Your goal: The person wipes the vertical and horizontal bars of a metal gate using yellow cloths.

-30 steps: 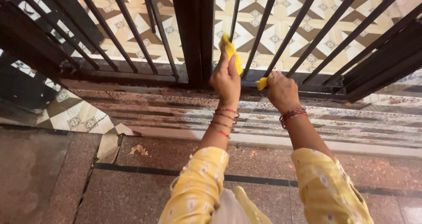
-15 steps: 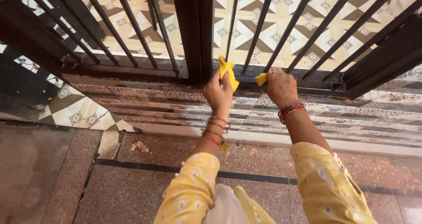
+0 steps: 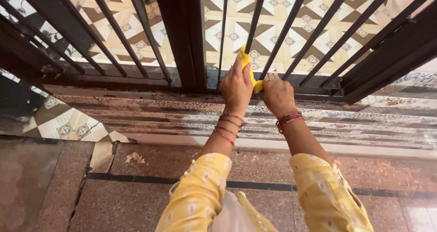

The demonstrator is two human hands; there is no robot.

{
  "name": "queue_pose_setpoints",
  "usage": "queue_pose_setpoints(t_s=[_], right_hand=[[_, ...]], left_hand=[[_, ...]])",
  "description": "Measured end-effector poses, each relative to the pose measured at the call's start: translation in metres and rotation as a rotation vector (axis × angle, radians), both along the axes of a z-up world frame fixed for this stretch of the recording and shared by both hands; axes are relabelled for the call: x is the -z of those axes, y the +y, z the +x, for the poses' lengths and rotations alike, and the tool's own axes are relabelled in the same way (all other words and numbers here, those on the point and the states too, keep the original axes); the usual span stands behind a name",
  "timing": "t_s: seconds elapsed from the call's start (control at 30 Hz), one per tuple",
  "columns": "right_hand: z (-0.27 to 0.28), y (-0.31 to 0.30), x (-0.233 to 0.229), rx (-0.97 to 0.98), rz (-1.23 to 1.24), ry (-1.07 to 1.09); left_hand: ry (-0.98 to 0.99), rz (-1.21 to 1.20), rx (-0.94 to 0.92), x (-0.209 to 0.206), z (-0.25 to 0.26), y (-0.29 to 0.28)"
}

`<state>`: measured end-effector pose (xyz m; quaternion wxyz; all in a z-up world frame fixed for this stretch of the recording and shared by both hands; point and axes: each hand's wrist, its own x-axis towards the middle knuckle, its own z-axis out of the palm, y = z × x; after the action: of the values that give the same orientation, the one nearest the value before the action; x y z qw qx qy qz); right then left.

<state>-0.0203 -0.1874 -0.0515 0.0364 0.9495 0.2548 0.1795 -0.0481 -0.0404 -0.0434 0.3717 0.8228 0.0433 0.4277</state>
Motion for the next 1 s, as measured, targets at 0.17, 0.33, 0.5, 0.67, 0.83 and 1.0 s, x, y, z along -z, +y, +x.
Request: queue_pose_setpoints(t_s=[0.17,0.33,0.5,0.67,0.83,1.0], right_hand=[[0.002,-0.001,0.006,0.009,0.002,0.012],[0.001,-0.001,0.008,0.005,0.026,0.006],[-0.004,0.003,0.001,0.076,0.056,0.105],[-0.001,0.002,0.005,0.023,0.064,0.019],[0.002,-0.001,0.014,-0.009,0.084,-0.033],[0.001,-0.001,0.024,-0.035,0.139,-0.193]], left_hand=[[0.119,0.014,0.008,0.038,-0.005,0.005],[0.166,0.030,0.094,0.036,-0.014,0.018],[-0.075,-0.005,-0.027,0.008,-0.043,0.018],[0.121,0.450,-0.105,0.006,-0.033,0.024],[0.280,0.564,-0.064,0.027,-0.030,0.020],[0.365,0.681,-0.031,0.035,-0.006,0.030]])
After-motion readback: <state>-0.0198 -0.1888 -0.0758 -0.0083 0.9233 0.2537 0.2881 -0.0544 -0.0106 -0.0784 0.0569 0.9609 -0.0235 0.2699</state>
